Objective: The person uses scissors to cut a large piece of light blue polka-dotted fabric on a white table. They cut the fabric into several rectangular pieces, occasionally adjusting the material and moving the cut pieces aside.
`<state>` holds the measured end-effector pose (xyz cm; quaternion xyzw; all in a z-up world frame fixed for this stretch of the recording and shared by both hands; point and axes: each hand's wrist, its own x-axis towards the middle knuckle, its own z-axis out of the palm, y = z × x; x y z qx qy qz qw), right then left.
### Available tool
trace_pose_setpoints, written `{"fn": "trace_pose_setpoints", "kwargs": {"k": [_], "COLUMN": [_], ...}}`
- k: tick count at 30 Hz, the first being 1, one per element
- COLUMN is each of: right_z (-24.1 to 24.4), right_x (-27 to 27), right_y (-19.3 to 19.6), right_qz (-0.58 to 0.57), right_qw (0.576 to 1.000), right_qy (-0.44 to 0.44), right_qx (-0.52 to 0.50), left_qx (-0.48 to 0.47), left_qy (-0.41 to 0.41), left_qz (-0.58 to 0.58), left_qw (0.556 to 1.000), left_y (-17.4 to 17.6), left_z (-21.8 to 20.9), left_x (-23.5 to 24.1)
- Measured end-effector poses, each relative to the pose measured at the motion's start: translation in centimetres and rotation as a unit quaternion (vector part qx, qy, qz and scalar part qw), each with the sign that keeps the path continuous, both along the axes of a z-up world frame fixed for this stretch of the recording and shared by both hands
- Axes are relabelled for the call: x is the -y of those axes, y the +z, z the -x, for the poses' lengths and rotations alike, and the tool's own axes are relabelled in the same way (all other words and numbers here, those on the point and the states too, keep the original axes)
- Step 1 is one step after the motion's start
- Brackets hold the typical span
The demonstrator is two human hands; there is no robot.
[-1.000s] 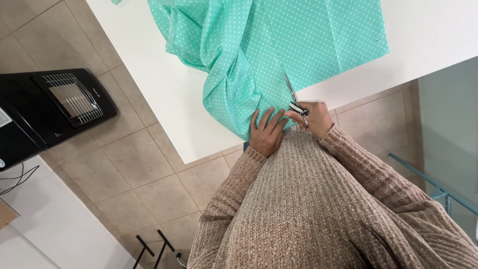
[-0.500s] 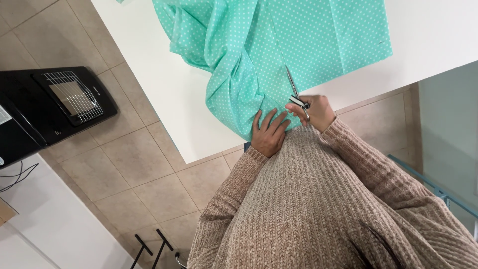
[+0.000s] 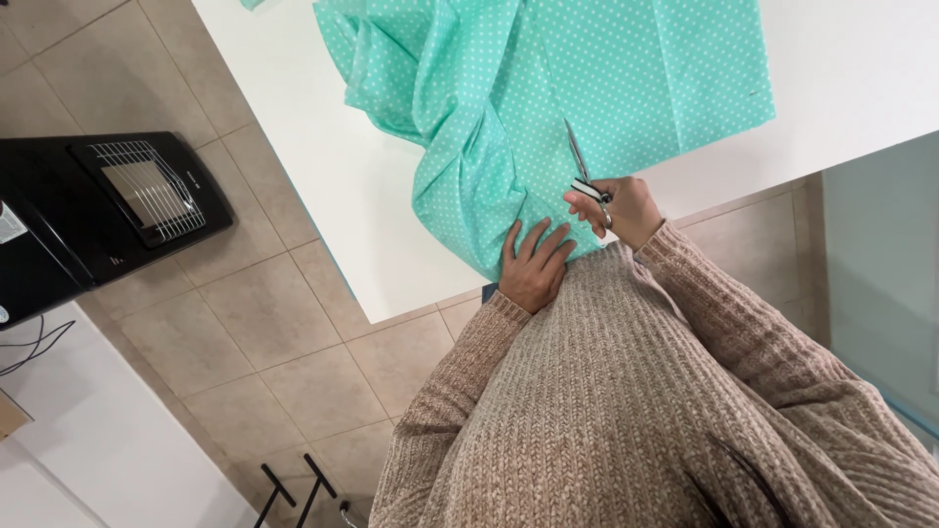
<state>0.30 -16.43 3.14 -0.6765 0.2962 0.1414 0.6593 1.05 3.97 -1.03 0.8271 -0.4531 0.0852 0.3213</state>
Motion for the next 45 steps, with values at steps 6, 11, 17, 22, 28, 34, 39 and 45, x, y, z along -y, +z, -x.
{"fn": "trace_pose_setpoints", "kwargs": {"k": [6,11,17,22,28,34,39,45], "right_z": [-0.2,-0.4,-1.6,-1.0,-2.2,-2.9,-2.8,-4.5], "right_x": [0.4,0.8,1.1,1.1,1.5,1.6,1.7,2.1], "right_y": [-2.4,-2.5,-2.3,-4.3,-2.7,-2.8,-3.2,-3.8], "right_qz": [-0.004,0.001,-0.014,-0.013,-0.023,-0.023,-0.001,-0.012], "right_qw": [1.000,1.000,1.000,1.000,0.999,1.000,0.999,0.999], "right_qy": [-0.004,0.010,0.011,-0.002,0.001,0.005,0.019,0.012], "right_qx": [0.007,0.004,0.007,0.015,0.023,0.019,0.029,0.028], "left_qx": [-0.002,-0.002,0.001,-0.001,0.005,0.002,0.010,0.012], "left_qy": [-0.001,0.000,-0.001,0.004,0.006,0.004,0.007,0.001], "left_qz": [-0.001,0.001,-0.002,-0.004,-0.002,-0.002,-0.002,-0.007], "left_qw": [1.000,1.000,1.000,1.000,1.000,1.000,1.000,1.000], "left_y": [0.0,-0.2,-0.3,-0.2,-0.4,-0.5,-0.3,-0.7], "left_z": [-0.1,0.0,0.0,0.1,0.2,0.2,0.2,0.2], "left_x": [0.0,-0.1,-0.1,-0.1,-0.1,-0.2,-0.1,-0.2]}}
